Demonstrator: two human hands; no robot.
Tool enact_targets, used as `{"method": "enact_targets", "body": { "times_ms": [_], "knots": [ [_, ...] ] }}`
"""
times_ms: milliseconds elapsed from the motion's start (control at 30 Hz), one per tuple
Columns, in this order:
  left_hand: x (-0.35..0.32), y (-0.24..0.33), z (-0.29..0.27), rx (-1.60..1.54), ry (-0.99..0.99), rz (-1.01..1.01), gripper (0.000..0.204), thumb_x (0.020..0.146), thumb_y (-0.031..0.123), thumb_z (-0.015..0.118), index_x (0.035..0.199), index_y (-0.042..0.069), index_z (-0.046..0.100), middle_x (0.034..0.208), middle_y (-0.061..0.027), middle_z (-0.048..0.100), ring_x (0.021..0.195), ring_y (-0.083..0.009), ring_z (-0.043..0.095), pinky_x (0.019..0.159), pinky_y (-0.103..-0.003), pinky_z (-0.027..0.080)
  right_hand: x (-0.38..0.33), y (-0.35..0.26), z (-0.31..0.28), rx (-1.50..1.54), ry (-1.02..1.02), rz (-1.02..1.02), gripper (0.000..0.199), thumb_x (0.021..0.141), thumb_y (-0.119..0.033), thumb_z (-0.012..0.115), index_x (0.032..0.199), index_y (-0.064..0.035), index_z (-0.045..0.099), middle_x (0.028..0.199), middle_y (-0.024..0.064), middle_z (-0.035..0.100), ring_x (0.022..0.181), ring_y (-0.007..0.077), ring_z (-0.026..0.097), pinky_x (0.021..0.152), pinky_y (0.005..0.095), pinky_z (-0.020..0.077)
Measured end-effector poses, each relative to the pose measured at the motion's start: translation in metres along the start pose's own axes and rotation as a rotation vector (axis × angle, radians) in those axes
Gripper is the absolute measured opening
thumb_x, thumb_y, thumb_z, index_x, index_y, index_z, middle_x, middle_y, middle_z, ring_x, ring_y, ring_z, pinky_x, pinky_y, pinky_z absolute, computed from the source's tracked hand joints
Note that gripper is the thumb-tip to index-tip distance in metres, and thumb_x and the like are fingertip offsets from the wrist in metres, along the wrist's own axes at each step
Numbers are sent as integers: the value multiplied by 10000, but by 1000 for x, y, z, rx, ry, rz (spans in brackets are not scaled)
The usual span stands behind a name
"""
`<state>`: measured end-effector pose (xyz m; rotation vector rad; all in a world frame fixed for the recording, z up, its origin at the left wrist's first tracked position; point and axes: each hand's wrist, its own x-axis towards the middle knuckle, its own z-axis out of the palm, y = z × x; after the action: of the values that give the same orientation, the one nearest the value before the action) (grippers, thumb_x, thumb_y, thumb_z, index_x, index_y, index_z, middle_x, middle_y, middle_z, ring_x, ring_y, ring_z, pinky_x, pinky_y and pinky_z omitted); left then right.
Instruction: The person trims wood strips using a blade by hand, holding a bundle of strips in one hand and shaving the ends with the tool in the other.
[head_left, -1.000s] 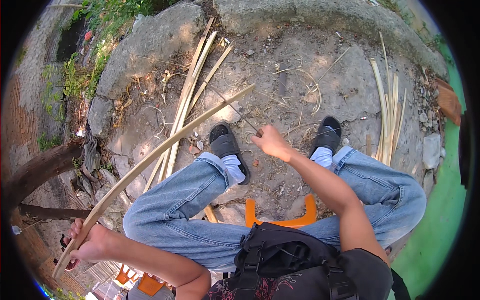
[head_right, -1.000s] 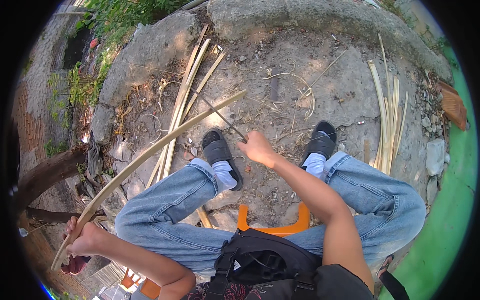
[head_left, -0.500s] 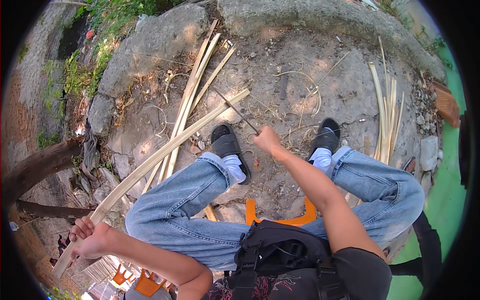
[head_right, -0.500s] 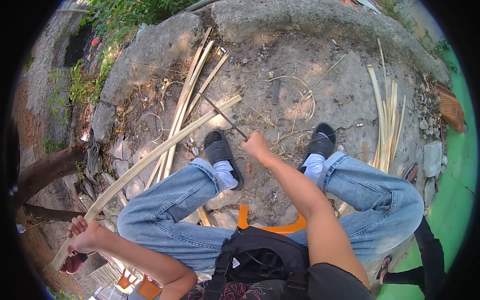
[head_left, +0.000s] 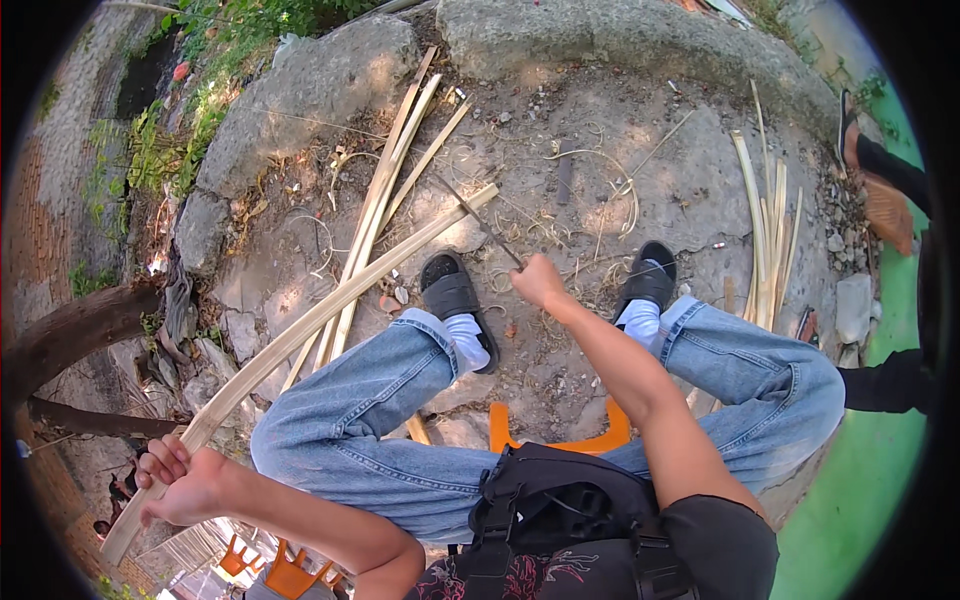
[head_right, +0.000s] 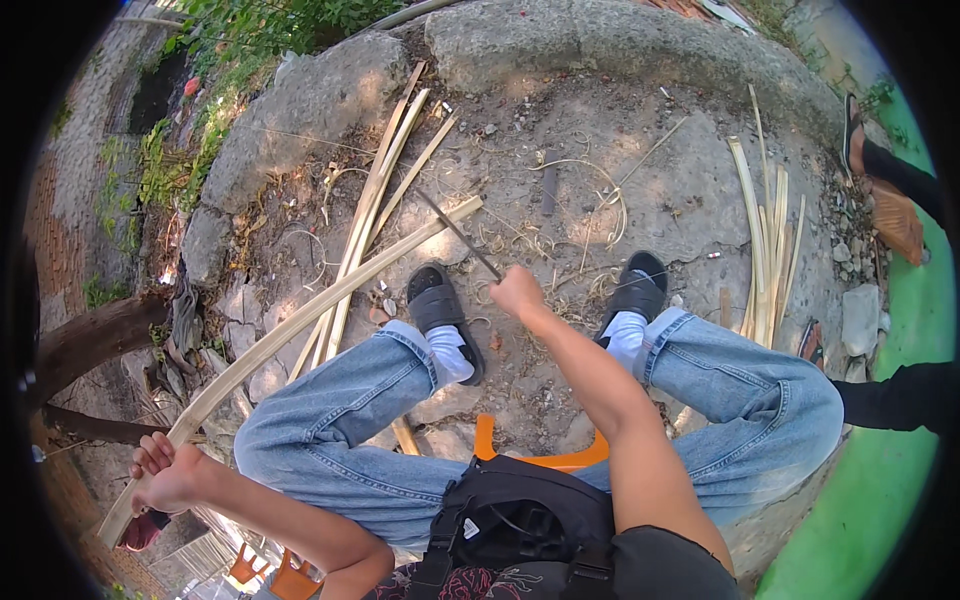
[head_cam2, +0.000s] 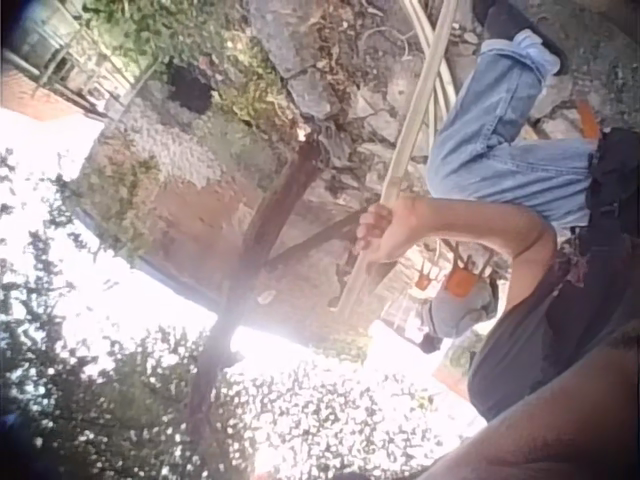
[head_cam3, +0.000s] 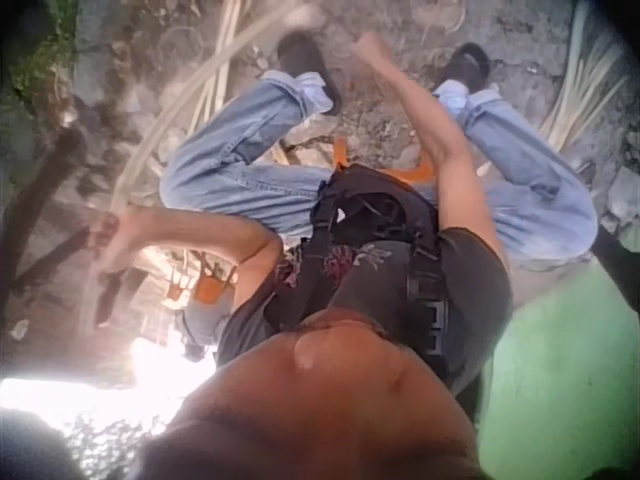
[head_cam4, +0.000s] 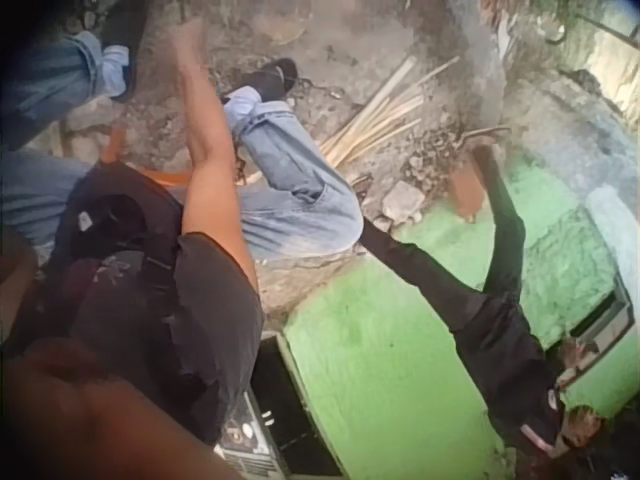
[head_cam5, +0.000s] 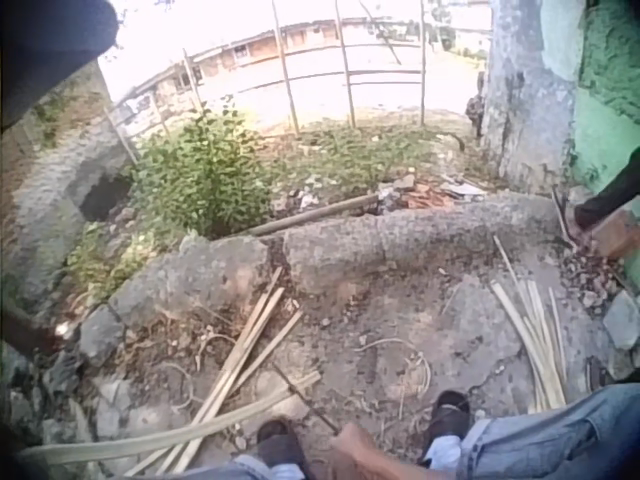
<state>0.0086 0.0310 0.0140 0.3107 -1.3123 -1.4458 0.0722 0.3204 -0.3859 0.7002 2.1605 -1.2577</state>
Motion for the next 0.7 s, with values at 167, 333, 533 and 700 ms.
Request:
{"method": "enact_targets", "body": {
  "times_ms": [167, 333, 533, 700],
  "knots": [
    [8, 8, -6, 43, -3, 44, 540, 937, 584, 270, 725, 93, 344, 597, -4, 222, 498, -121, 178, 453, -258, 183, -37, -46, 0, -3, -28, -26, 352, 723, -301, 642, 830, 33, 673, 855, 255, 648, 839, 386, 640, 765, 436, 501],
    [-3, -4, 7, 56, 45, 25, 520, 955, 548, 235, 718, 96, 332, 596, -2, 216, 504, -119, 168, 451, -260, 183, 29, 10, -20, 3, 46, 176, 352, 729, -316, 644, 855, 11, 677, 841, 251, 650, 866, 385, 636, 774, 427, 493],
    [11, 7, -6, 78, 15, 93, 508, 956, 535, 243, 715, 94, 318, 594, -1, 204, 502, -117, 176, 444, -254, 177, -7, -17, -3, 38, -43, -18, 402, 711, -298, 629, 802, 93, 647, 851, 294, 631, 864, 402, 629, 778, 423, 493],
    [9, 1, -3, 44, -28, 53, 491, 961, 513, 224, 752, 82, 333, 615, -19, 241, 523, -128, 212, 462, -264, 217, 38, 22, -15, -12, 61, 194, 407, 728, -299, 627, 858, 87, 645, 917, 302, 624, 901, 412, 618, 795, 416, 489]
  ]
}}
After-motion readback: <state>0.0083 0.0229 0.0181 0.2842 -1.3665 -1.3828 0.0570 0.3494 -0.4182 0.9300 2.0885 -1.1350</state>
